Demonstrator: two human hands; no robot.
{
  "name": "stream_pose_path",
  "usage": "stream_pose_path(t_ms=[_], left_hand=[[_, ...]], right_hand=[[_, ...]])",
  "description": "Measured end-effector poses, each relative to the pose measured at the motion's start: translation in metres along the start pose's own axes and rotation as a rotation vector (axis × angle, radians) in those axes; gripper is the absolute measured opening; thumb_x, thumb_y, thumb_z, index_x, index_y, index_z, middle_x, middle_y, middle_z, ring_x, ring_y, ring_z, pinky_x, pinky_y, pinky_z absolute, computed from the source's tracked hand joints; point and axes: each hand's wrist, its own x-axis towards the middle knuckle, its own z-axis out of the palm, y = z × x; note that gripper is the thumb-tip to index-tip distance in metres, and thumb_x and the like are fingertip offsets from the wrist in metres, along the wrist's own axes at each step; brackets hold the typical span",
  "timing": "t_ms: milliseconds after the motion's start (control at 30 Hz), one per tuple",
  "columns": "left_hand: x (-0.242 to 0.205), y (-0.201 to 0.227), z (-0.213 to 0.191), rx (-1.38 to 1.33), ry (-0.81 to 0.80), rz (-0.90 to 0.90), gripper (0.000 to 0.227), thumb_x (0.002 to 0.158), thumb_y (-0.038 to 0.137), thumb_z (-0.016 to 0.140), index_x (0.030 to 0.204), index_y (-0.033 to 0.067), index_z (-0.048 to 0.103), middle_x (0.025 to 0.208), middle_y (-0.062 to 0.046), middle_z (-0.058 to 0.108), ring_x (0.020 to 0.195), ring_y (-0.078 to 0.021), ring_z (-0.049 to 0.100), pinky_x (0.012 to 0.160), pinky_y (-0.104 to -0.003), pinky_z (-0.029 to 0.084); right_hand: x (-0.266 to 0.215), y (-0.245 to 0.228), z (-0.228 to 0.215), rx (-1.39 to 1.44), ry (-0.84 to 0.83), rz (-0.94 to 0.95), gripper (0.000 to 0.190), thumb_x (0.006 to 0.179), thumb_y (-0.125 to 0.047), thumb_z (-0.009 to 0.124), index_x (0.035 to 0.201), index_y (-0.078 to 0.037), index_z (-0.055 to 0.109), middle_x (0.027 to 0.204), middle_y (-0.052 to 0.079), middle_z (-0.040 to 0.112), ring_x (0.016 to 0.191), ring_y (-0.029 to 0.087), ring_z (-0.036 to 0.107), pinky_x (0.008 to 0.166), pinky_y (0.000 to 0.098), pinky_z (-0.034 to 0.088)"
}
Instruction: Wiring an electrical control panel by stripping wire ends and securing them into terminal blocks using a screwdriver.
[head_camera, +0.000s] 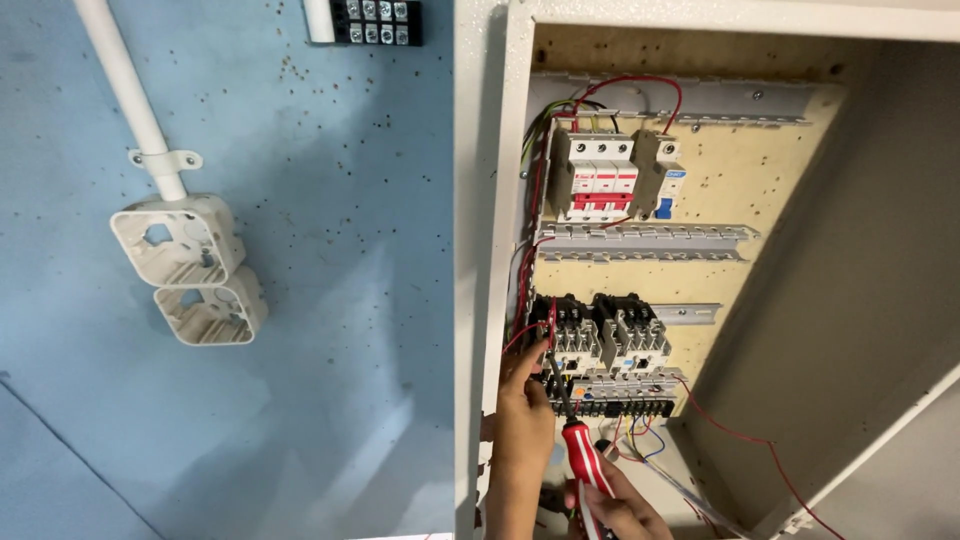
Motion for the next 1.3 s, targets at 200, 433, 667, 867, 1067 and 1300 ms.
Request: stream_pose_path(t_ms=[200,433,667,867,1067,1300], left_hand=[[-0.002,0.006,-0.001,0.020,-0.003,-0.031,0.061,0.099,0.001,0.040,0.144,0.0380,0.060,0.132,0.001,0.068,0.062,-0.0118,0.055,0.051,-0.026,0.048],[0.002,-0.005,0.001,0.041,-0.001,-0.023,0.065,0.098,-0.001,0.045,0.145,0.0409,0.057,0.140,0.000,0.066,0.054,-0.0097,0.050,0.044,-0.024,0.046],[0.027,-0.057,0.005,0.049,-0.114,0.222,0.078,0.090,-0.007,0.062,0.153,0.0370,0.046,0.117,0.000,0.069,0.062,-0.0037,0.046,0.052,-0.016,0.050],[-0.017,0.009,-0.009,-0.595,-0.208,-0.127,0.056,0.103,0.014,0.053,0.158,0.0193,0.051,0.069,0.001,0.051,0.036,-0.0041,0.035,0.040,-0.020,0.045],[-0.041,0.040,-0.024,-0.302,-0.266,0.222,0.066,0.099,0.042,0.046,0.158,0.0130,0.035,0.171,-0.017,0.019,0.152,-0.0282,0.038,0.123,-0.052,0.024],[-0.023,0.038,-0.016,-0.095,-0.154,0.030,0.059,0.101,0.002,0.026,0.153,0.0216,0.046,0.161,-0.005,0.041,0.107,-0.0143,0.046,0.089,-0.029,0.041]], right_hand=[[0.001,-0.008,0.002,0.054,-0.075,0.074,0.063,0.093,-0.009,0.055,0.155,-0.008,0.058,0.090,0.025,0.060,0.056,0.036,0.051,0.054,0.0368,0.032],[0.009,0.000,0.002,0.088,-0.147,0.052,0.060,0.093,-0.008,0.057,0.153,-0.009,0.057,0.089,0.025,0.059,0.053,0.037,0.053,0.049,0.0361,0.034],[-0.024,-0.039,0.050,0.162,0.074,0.173,0.053,0.094,-0.006,0.059,0.145,0.000,0.068,0.095,0.030,0.064,0.063,0.047,0.056,0.058,0.0460,0.038],[-0.050,-0.069,0.083,-0.036,0.157,0.155,0.052,0.092,-0.013,0.062,0.139,0.000,0.078,0.099,0.026,0.072,0.093,0.038,0.067,0.083,0.0384,0.043],[-0.037,-0.070,0.072,-0.143,0.120,0.213,0.052,0.094,-0.020,0.062,0.140,-0.001,0.075,0.103,0.024,0.071,0.097,0.036,0.065,0.085,0.0401,0.041],[-0.027,-0.065,0.053,-0.225,0.008,0.054,0.041,0.092,-0.023,0.066,0.104,0.014,0.079,0.091,0.025,0.078,0.061,0.032,0.055,0.056,0.0365,0.037]])
